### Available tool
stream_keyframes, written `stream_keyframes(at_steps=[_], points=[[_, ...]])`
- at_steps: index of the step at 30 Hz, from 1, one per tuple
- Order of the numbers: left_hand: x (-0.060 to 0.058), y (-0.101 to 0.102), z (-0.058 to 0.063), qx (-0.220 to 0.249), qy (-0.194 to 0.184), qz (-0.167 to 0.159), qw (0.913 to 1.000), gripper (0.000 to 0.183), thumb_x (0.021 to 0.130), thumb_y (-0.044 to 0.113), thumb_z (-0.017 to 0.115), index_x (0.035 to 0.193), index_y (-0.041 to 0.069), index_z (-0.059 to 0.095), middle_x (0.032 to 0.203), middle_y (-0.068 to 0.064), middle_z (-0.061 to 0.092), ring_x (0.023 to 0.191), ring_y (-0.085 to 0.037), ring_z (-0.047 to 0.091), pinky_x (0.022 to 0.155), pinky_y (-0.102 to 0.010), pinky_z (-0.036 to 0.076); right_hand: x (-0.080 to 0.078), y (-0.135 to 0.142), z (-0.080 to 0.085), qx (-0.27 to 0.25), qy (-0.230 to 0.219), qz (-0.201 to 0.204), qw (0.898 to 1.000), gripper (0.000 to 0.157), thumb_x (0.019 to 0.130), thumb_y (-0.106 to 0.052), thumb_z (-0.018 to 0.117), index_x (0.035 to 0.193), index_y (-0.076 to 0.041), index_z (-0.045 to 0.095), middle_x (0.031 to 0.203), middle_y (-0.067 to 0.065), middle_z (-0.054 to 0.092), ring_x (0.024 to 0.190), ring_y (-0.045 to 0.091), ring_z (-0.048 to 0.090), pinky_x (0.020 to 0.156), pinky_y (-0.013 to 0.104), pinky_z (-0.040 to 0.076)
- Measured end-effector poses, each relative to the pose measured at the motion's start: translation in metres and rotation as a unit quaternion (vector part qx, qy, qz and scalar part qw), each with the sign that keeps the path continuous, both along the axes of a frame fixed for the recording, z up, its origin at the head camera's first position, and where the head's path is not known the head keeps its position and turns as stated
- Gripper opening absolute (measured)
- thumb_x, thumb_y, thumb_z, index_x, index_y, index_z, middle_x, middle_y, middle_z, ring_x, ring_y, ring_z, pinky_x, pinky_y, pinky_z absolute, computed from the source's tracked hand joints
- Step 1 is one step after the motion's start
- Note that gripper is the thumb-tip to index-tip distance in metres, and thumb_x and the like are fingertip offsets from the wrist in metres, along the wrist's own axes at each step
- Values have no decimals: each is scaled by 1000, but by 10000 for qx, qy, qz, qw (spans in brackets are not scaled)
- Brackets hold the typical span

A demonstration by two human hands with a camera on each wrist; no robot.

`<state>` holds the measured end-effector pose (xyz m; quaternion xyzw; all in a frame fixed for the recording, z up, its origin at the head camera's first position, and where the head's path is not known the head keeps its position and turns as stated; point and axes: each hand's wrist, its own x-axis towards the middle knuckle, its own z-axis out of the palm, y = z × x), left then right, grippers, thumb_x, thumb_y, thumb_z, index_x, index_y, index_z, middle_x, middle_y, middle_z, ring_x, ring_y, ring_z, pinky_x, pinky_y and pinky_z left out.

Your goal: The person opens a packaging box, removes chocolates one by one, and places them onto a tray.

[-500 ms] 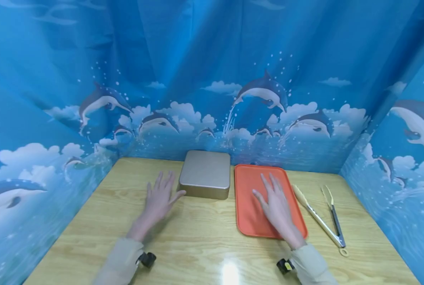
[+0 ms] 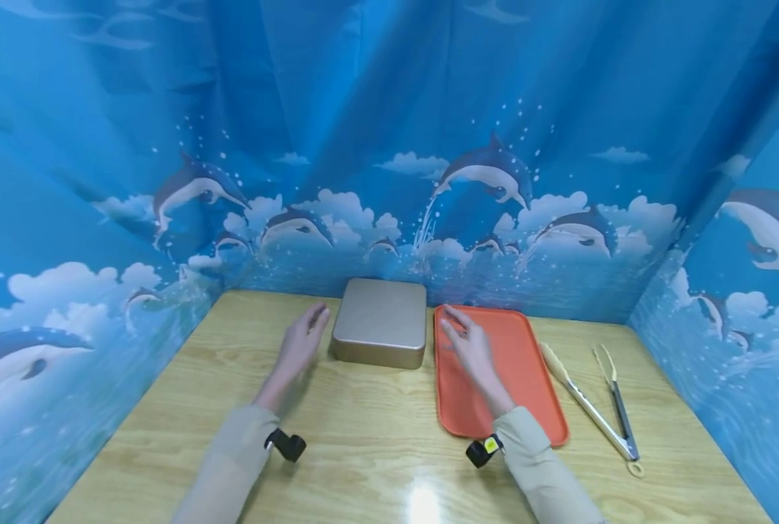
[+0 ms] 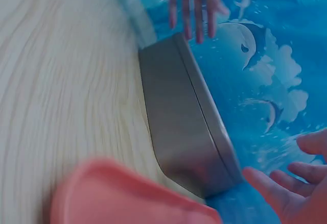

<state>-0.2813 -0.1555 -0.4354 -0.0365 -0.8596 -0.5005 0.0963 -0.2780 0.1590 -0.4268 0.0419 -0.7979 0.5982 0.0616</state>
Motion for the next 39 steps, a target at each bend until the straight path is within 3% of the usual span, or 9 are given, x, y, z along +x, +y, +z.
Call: stream_keyframes(at_steps=[3, 5, 7, 14, 20, 32, 39], points=[[-5, 4, -5, 260, -76, 81, 9996, 48, 108, 24, 48, 146, -5, 46, 140, -28, 56, 124, -43, 58, 104, -52, 50, -9, -5, -8, -774, -595, 54, 9952, 47, 106, -13, 55, 149, 2, 46, 148, 25, 50, 127, 45, 56, 97, 55, 54], [-8, 6, -9, 431, -189, 90, 9989, 45, 107, 18, 51, 144, -7, 48, 137, -30, 58, 120, -43, 61, 97, -49, 56, -14, -8, -15, -1024, -838, 24, 9912, 45, 105, -8, 54, 148, 6, 46, 147, 29, 50, 126, 47, 56, 97, 54, 55], [-10, 8, -12, 616, -347, 34, 9975, 43, 106, 13, 51, 144, -9, 48, 135, -32, 58, 119, -44, 61, 92, -47, 59, -17, -11, -19, -1061, -972, 52, 9896, 45, 105, -6, 54, 147, 8, 46, 144, 32, 51, 122, 46, 58, 94, 53, 56], [-16, 9, -17, 1050, -802, 20, 9912, 42, 104, 8, 55, 142, -9, 50, 136, -31, 58, 120, -43, 61, 90, -42, 60, -21, -20, -23, -723, -1337, 92, 9883, 45, 102, -9, 61, 144, 5, 52, 137, 29, 58, 105, 30, 69, 90, 47, 60], [-19, 7, -18, 1338, -974, 11, 9862, 36, 103, 6, 58, 134, -10, 58, 133, -30, 61, 112, -40, 66, 89, -39, 61, -22, -21, -23, -461, -1419, 15, 9888, 46, 97, -7, 67, 141, 2, 56, 139, 28, 58, 94, 25, 73, 88, 44, 61], [-14, 4, -16, 1424, -1146, -113, 9831, 37, 103, 6, 57, 137, -9, 56, 138, -30, 57, 118, -41, 63, 95, -40, 58, -17, -24, -23, -450, -1326, -27, 9901, 45, 96, -1, 66, 140, 6, 56, 137, 29, 58, 84, 22, 73, 86, 45, 61], [-6, 1, -16, 1537, -1208, -266, 9803, 37, 104, 6, 56, 138, -9, 55, 138, -29, 57, 119, -40, 62, 98, -44, 57, -9, -20, -24, -508, -1321, 161, 9898, 50, 98, -2, 65, 145, 6, 49, 139, 30, 54, 94, 22, 71, 89, 47, 60]])
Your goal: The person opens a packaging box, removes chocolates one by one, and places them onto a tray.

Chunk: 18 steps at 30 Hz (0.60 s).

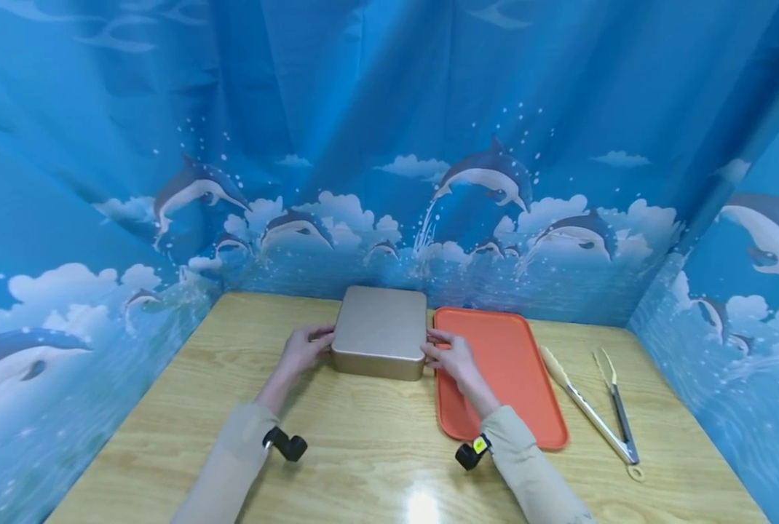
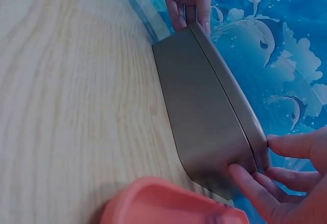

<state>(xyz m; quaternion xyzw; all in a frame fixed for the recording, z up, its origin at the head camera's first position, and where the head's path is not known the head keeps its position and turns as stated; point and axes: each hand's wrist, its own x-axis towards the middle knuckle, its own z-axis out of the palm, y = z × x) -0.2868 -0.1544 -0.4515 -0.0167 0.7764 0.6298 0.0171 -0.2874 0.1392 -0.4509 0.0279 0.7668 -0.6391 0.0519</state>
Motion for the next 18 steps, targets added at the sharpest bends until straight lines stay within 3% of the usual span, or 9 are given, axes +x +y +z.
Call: stream_keyframes(at_steps=[18], points=[[28, -7, -2, 175, 95, -327, 9993, 43, 100, 3, 61, 138, -13, 51, 130, -33, 61, 102, -27, 69, 91, -43, 60, 32, 4, 0, 86, 189, 246, 9995, 52, 97, -1, 66, 145, 6, 49, 135, 29, 56, 85, 17, 70, 83, 45, 62]])
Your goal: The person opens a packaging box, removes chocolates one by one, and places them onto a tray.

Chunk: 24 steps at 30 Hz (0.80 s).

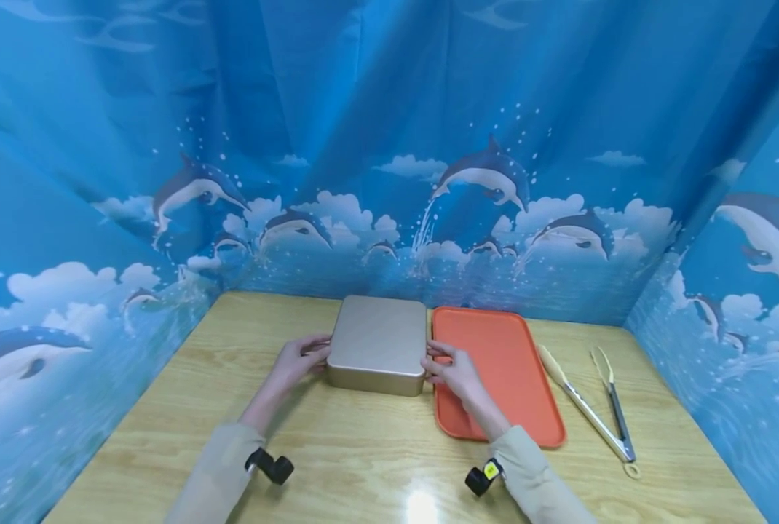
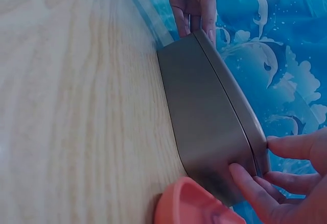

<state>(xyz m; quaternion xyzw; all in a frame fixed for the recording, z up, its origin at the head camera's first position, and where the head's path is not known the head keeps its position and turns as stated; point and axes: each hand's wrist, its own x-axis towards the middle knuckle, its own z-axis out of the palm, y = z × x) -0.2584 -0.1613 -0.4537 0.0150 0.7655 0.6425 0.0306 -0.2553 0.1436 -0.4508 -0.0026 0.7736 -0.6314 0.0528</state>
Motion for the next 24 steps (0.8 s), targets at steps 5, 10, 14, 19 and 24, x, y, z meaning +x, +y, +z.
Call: stream_keyframes(at_steps=[5, 10, 14, 19, 24], points=[[6, 0, 0, 40, 12, -34, 10000, 43, 100, 1, 60, 139, -14, 50, 130, -33, 60, 104, -27, 68, 91, -41, 60, 7, 1, 0, 13, 25, 20, 10000, 52, 97, -2, 66, 145, 7, 49, 135, 30, 55, 85, 19, 70, 82, 45, 62], [12, 0, -1, -67, 9, -31, 10000, 42, 100, 2, 60, 138, -14, 51, 131, -33, 60, 106, -29, 68, 90, -41, 61, 15, 3, -2, -19, 30, 63, 10000, 52, 97, -2, 67, 145, 6, 50, 135, 29, 56, 90, 21, 70, 83, 44, 62], [19, 1, -1, -65, 60, -92, 9999, 42, 99, 1, 60, 137, -14, 51, 130, -34, 60, 105, -29, 68, 91, -44, 60, 22, 6, -2, -25, 70, 76, 9999, 51, 96, -2, 67, 144, 5, 52, 134, 28, 57, 94, 24, 71, 84, 44, 62], [27, 2, -1, -47, 102, -138, 9998, 43, 98, 1, 62, 138, -14, 52, 131, -33, 60, 106, -32, 67, 89, -42, 61, 30, 9, -2, 14, 23, 101, 9999, 50, 96, -3, 68, 144, 3, 53, 133, 25, 58, 96, 25, 70, 86, 46, 62], [33, 1, -3, -12, 50, -188, 9998, 44, 97, 1, 63, 137, -14, 52, 130, -33, 60, 108, -35, 67, 89, -40, 61, 39, 11, -2, 55, 43, 122, 9999, 50, 96, -3, 68, 143, 3, 53, 132, 24, 58, 96, 26, 71, 83, 44, 62]])
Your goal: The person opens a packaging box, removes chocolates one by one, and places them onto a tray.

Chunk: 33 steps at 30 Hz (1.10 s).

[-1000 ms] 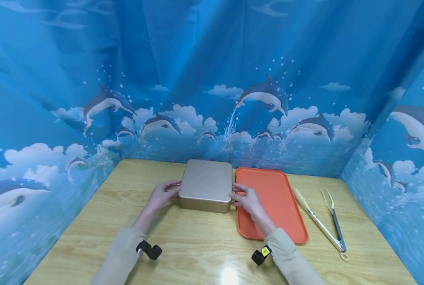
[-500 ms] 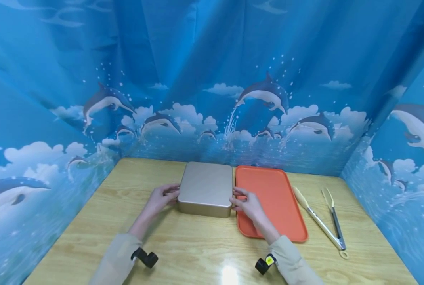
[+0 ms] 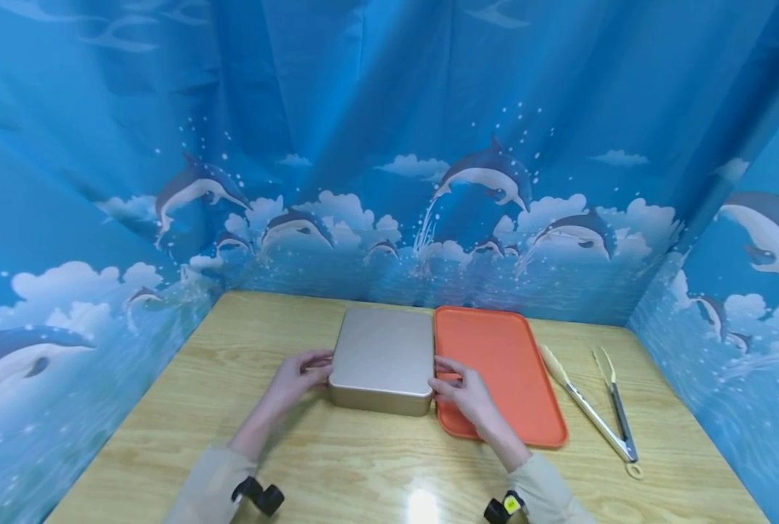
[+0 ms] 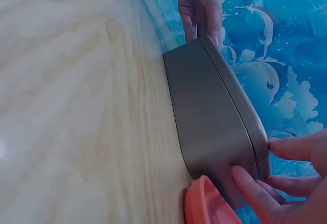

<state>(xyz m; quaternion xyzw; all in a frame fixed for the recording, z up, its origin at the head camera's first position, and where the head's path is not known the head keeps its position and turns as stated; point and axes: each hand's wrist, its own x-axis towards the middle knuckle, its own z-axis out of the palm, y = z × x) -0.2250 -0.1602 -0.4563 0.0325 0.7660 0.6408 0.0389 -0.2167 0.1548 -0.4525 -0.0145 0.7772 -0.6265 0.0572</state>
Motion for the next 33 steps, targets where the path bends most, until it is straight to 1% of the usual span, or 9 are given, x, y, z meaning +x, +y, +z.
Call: stream_keyframes(at_steps=[3, 7, 11, 16, 20, 26, 30, 33], points=[[4, -1, -1, 23, 0, -48, 10000, 45, 97, 1, 63, 137, -14, 51, 130, -34, 60, 109, -36, 67, 89, -41, 61, 5, 1, 0, 22, 80, 17, 10000, 50, 95, -3, 69, 143, 4, 54, 131, 25, 59, 96, 26, 71, 81, 42, 63], [11, -1, -3, 62, -5, -108, 9999, 46, 97, 2, 64, 138, -14, 51, 129, -33, 60, 108, -35, 68, 87, -39, 61, 12, 3, -3, 171, 302, 94, 9994, 50, 94, -4, 70, 141, 6, 54, 129, 26, 61, 94, 26, 71, 76, 37, 64], [20, -2, -4, 67, -39, -131, 9999, 47, 96, 4, 65, 138, -13, 52, 130, -32, 60, 108, -35, 68, 87, -38, 61, 20, 5, -6, 321, 416, 142, 9985, 50, 94, -7, 72, 140, 5, 56, 128, 24, 63, 93, 24, 72, 73, 31, 63], [29, -4, -4, 126, -105, -163, 9997, 47, 96, 6, 66, 138, -10, 52, 132, -30, 60, 110, -34, 67, 90, -40, 61, 29, 7, -6, 360, 411, 150, 9984, 52, 94, -11, 73, 141, 2, 56, 128, 20, 63, 99, 25, 70, 76, 26, 61], [33, -5, -4, 166, -104, -258, 9995, 48, 95, 6, 66, 138, -11, 52, 132, -30, 60, 111, -35, 67, 90, -39, 61, 36, 8, -7, 302, 459, 102, 9984, 53, 93, -10, 74, 141, 3, 56, 129, 21, 63, 102, 27, 70, 77, 24, 60], [38, -6, -1, 144, 23, -485, 9987, 48, 96, 7, 66, 138, -13, 50, 132, -33, 58, 112, -37, 66, 90, -36, 61, 44, 9, -8, 42, 473, 126, 9988, 55, 93, -7, 73, 142, 5, 53, 133, 24, 61, 102, 28, 71, 79, 27, 62], [40, -7, 1, 116, 40, -542, 9985, 49, 96, 8, 66, 138, -12, 50, 132, -32, 58, 112, -37, 66, 90, -35, 61, 47, 9, -7, 133, 503, 120, 9986, 55, 93, -8, 73, 142, 4, 53, 134, 23, 62, 102, 28, 71, 78, 25, 61], [39, -7, 1, 69, 35, -555, 9984, 49, 97, 8, 66, 138, -12, 50, 132, -32, 58, 112, -36, 66, 90, -34, 60, 48, 9, -7, 275, 499, 61, 9984, 56, 92, -10, 74, 143, 2, 54, 135, 21, 62, 103, 27, 71, 80, 22, 59]])
